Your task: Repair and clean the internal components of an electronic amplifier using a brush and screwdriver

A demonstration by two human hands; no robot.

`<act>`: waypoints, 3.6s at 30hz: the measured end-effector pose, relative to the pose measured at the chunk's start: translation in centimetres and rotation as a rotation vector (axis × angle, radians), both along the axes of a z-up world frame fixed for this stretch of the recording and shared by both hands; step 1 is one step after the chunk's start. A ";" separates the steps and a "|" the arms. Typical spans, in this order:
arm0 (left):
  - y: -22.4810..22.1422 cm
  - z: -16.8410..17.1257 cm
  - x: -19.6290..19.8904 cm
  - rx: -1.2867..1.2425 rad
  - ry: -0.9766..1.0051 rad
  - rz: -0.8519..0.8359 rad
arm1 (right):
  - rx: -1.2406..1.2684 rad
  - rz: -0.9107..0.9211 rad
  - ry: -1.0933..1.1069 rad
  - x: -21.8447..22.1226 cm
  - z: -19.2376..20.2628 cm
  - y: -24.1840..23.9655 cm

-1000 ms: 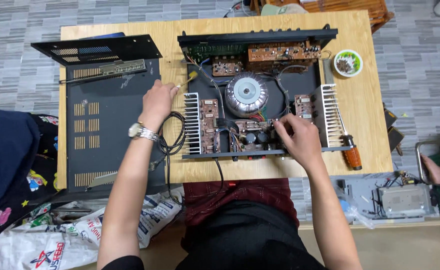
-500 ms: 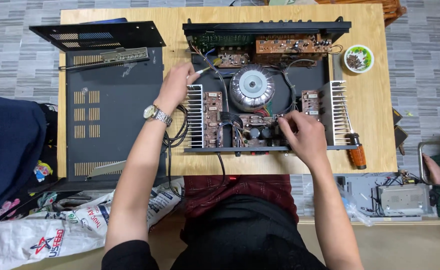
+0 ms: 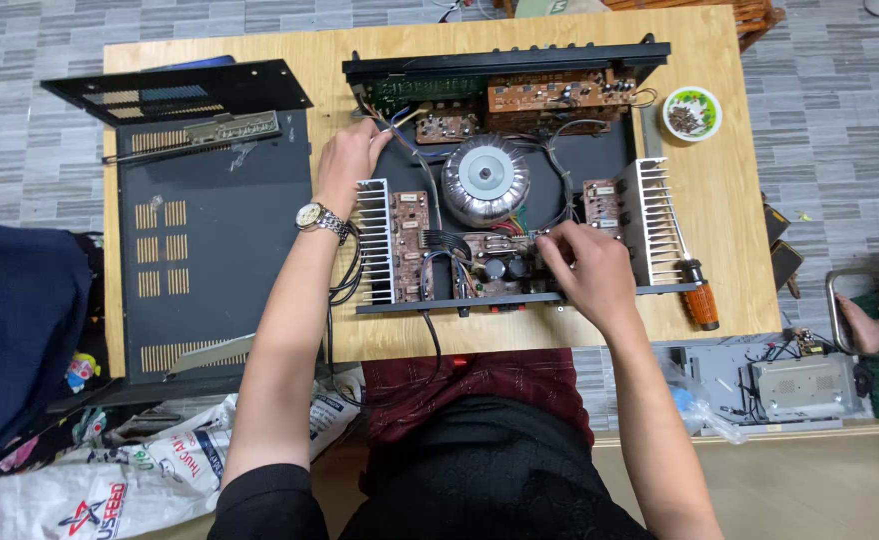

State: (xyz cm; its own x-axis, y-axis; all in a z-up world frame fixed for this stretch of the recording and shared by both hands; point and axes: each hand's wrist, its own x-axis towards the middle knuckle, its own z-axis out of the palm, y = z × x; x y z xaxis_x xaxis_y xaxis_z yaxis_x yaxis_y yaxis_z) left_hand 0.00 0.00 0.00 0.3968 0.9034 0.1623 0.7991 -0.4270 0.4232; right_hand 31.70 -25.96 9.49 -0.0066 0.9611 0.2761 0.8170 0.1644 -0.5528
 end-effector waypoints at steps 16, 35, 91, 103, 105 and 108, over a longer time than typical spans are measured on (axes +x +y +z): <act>-0.5 -1.2 -1.6 0.025 0.240 -0.047 | 0.036 0.076 -0.022 0.0 0.2 0.0; -2.1 -0.8 -0.4 0.226 0.350 -0.005 | -0.042 0.254 -0.058 0.2 1.7 0.3; 0.7 2.9 1.8 0.470 0.452 -0.120 | -0.180 -0.006 0.027 -0.6 1.7 0.0; 2.7 0.9 3.7 0.381 0.696 -0.049 | -0.142 0.010 -0.045 -0.8 1.7 0.1; 2.6 0.2 3.1 0.466 0.543 -0.072 | -0.179 -0.010 0.032 -0.6 1.7 0.1; 2.8 -0.8 3.8 0.451 0.569 -0.030 | -0.185 -0.013 0.027 -0.7 2.0 0.0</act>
State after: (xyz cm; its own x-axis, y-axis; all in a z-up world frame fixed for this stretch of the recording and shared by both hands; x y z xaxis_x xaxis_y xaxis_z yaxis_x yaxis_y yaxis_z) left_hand 3.82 2.77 -0.81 0.5546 0.7844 0.2777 0.8280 -0.4873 -0.2773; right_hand 31.04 -25.94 11.51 0.0108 0.9955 0.0943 0.8027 0.0476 -0.5944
